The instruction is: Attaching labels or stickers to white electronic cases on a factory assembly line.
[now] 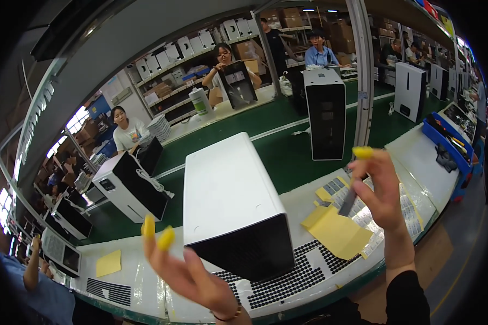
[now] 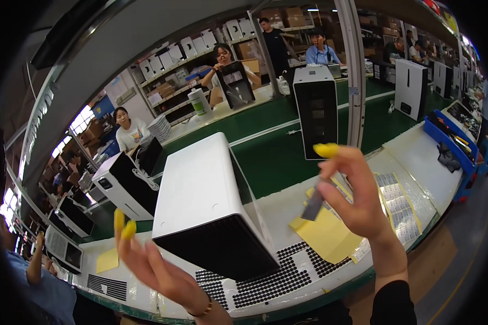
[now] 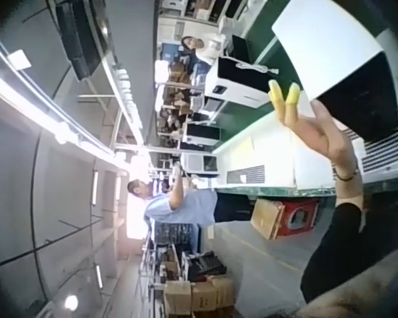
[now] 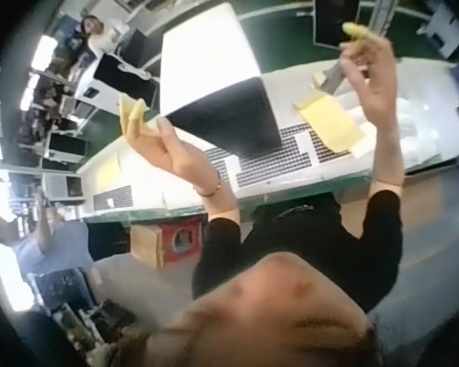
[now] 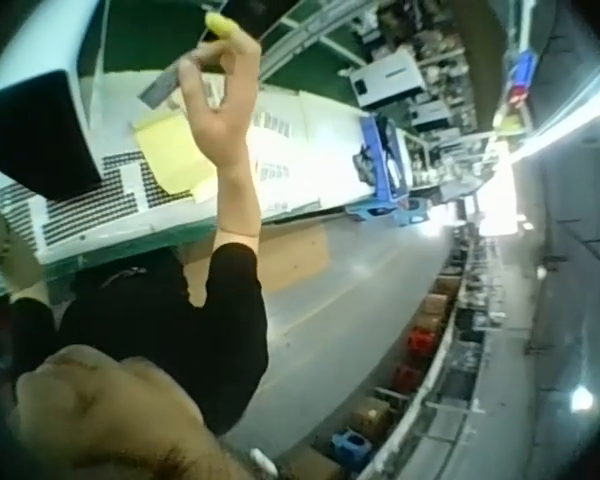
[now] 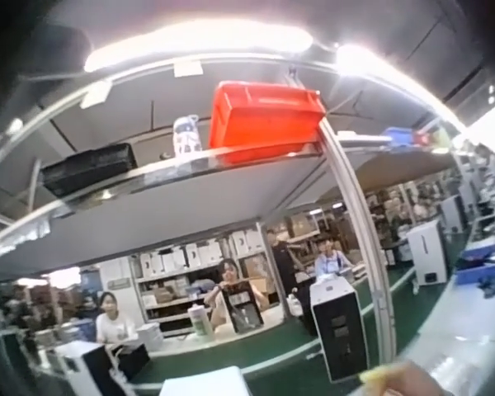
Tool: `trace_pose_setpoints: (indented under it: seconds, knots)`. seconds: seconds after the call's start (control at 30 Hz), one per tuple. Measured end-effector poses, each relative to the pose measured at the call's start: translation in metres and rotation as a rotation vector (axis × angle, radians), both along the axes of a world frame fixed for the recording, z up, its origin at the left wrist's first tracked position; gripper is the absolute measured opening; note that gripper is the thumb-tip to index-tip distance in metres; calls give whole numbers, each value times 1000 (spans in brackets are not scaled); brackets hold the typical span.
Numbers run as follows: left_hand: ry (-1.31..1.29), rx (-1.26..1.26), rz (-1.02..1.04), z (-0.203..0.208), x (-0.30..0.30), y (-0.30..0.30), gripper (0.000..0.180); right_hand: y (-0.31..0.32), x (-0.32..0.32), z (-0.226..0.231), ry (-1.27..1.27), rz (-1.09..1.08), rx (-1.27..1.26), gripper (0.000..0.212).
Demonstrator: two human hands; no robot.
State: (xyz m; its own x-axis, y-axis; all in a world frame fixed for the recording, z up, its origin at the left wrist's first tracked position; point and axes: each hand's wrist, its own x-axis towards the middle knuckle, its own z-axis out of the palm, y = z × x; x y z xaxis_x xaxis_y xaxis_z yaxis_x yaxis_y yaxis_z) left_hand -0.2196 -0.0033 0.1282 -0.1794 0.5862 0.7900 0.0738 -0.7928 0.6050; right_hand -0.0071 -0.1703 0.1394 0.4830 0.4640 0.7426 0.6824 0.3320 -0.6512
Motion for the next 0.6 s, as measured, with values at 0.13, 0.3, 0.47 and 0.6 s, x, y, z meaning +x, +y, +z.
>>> trace_pose_setpoints:
  seconds: [0.13,0.3,0.47,0.6]
  knots:
    - [-174,-279,-774,17,-19,25,61,54,-5,47,-60,389,-88,44]
    - [-153,-371,-939,26,-9,30,65,121,-10,79,-189,564,-224,47]
    - [-163,-414,-1017,28,-19,31,69,155,-20,82,-36,722,-378,52]
    - [-140,-351,-970,18,-24,25,71,152,-28,82,-8,791,-421,54]
